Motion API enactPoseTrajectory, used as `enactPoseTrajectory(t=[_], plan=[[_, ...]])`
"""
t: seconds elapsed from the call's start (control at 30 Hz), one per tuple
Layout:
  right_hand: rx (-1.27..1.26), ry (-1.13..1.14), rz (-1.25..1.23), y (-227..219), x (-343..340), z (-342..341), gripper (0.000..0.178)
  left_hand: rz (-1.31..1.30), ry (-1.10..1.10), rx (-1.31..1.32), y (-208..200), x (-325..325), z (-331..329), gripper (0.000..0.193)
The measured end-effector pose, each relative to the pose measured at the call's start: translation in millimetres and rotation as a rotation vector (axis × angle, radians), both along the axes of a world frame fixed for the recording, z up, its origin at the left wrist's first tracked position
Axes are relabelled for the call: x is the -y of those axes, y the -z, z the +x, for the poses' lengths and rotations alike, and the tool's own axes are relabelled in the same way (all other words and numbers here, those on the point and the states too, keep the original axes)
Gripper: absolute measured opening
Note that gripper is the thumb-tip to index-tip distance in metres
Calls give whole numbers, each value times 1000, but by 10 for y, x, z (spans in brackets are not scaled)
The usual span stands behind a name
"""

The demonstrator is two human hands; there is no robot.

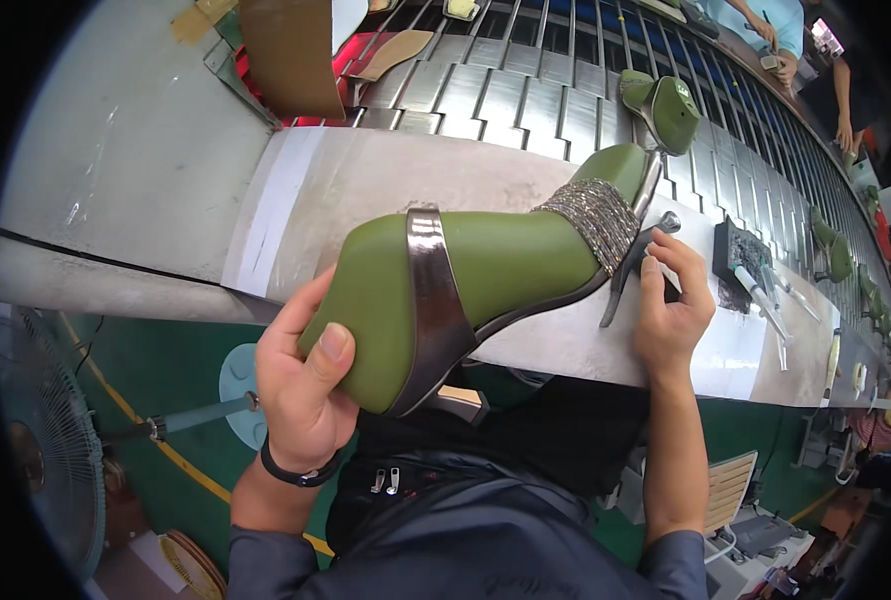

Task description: The person assembles high-heeled shoes by pressing soles onto shoe uppers on lasts, tapping the edges with a hammer, and applying adhesive along the seams using a syringe.

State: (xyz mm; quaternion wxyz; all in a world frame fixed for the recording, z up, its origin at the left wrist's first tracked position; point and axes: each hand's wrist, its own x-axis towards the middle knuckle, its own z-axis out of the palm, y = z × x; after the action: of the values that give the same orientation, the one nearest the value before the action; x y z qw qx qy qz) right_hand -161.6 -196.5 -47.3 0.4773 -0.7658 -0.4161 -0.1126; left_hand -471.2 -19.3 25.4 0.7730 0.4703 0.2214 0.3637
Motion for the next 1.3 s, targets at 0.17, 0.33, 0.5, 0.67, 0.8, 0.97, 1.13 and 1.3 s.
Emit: enactPoseTrajectory(t=[0.17,0.33,0.5,0.67,0.8,0.97,1.13,1.3], plan=[[-108,-89,98,-99,-94,-314,19,13,5,-1,-26,58,-123,66],[-562,-331,244,-355,-93,-508,38,-4,-21,-11,13,80,-138,70],[-1319,-845,395,-821,-137,-563,80,819,33,-9,175,-296,-147,57],[-910,-515,328,-429,-95,-1031,74,1371,-16,-268,444,-711,119,59],[-215,-568,16,-74,-54,-1376,90,1178,143,-408,628,-728,280,60],[29,-394,-160,-300,154,-920,60,1122,215,-366,581,-629,308,59],[328,-35,-627,-342,-121,-271,62,1173,147,-524,727,-509,454,88],[206,-52,-698,-324,-291,10,63,1229,59,-575,846,-433,522,96]])
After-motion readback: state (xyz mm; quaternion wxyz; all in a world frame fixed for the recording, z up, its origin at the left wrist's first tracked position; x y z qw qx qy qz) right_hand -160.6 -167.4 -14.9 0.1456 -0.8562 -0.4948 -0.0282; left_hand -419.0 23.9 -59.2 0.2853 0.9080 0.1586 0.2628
